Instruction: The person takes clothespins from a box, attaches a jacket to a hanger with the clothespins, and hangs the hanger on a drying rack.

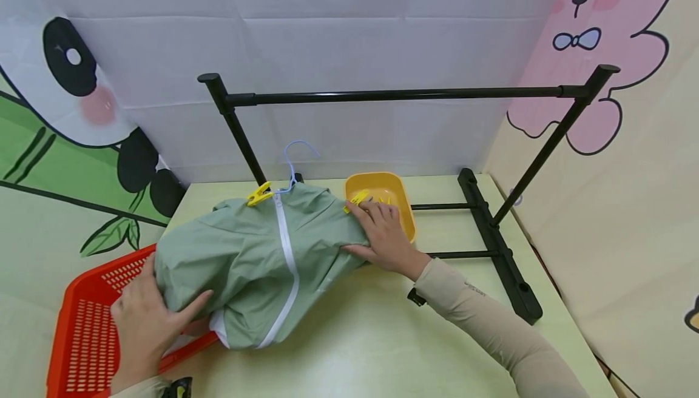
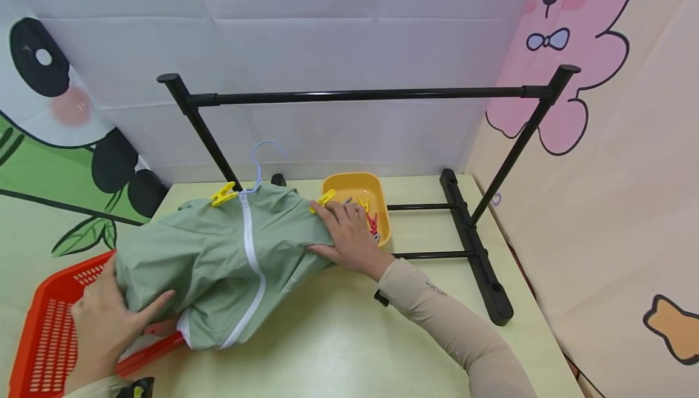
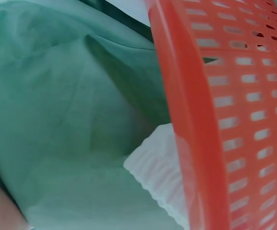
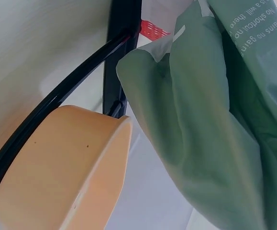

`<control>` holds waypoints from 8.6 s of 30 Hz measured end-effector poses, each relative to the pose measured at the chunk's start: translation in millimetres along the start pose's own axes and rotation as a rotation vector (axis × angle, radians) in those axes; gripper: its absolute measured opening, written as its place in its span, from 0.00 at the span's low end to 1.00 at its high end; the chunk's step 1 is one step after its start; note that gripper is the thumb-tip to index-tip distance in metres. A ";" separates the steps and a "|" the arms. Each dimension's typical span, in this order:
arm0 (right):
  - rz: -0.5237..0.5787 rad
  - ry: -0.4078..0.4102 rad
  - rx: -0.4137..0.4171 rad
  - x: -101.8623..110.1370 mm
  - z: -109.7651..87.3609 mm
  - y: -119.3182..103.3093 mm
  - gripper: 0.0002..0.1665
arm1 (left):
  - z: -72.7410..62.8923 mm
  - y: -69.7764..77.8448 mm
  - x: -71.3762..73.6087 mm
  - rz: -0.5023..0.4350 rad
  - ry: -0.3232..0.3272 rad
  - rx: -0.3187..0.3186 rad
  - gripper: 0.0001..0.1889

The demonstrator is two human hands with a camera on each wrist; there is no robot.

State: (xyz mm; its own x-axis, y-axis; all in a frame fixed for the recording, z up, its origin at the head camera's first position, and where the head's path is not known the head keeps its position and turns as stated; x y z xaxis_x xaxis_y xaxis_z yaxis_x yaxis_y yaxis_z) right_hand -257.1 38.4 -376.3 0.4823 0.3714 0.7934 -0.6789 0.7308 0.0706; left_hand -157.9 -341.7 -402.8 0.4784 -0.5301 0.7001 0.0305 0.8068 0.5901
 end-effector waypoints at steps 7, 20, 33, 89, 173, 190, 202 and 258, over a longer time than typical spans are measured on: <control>0.020 0.021 -0.015 -0.3 -2.5 5.7 0.49 | -0.3 -0.3 -5.6 -0.005 -0.046 0.009 0.61; 0.098 0.043 -0.117 1.6 -5.3 21.2 0.50 | -1.1 -6.4 -20.5 -0.014 -0.155 0.061 0.68; 0.072 0.070 -0.212 1.4 -9.2 30.1 0.54 | -5.3 7.5 -34.2 -0.061 -0.158 -0.027 0.71; -0.020 0.039 -0.297 -4.1 -14.8 34.6 0.52 | -5.8 45.3 -117.8 0.134 -0.291 -0.188 0.74; -0.091 0.111 -0.350 11.9 -29.6 61.9 0.54 | 41.7 144.4 -92.0 0.116 0.057 -0.753 0.04; -0.095 0.111 -0.404 23.4 -36.8 85.7 0.56 | 51.2 179.8 -93.3 0.054 0.138 -0.845 0.09; -0.071 0.128 -0.418 25.8 -42.1 93.8 0.54 | 54.5 197.8 -94.7 0.019 0.147 -0.860 0.10; -0.008 0.175 -0.558 60.6 -85.2 156.4 0.50 | 79.3 311.3 -160.0 0.007 -0.029 -0.881 0.07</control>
State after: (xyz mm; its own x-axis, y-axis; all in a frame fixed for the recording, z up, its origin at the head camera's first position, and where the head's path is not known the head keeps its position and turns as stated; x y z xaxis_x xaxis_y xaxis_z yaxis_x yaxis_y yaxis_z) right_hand -286.9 223.9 -368.8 0.6022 0.4193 0.6794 -0.3038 0.9073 -0.2907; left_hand -294.5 -26.4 -299.3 0.4592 -0.5212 0.7193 0.6991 0.7117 0.0694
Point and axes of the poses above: each hand's wrist, its own z-axis towards the middle knuckle, its own x-axis out of the back of the hand, y = z × x, the point moved 8 cm from there along z, towards the middle knuckle, and after that the axes turned 12 degrees about -z, right-handed, at the moved point
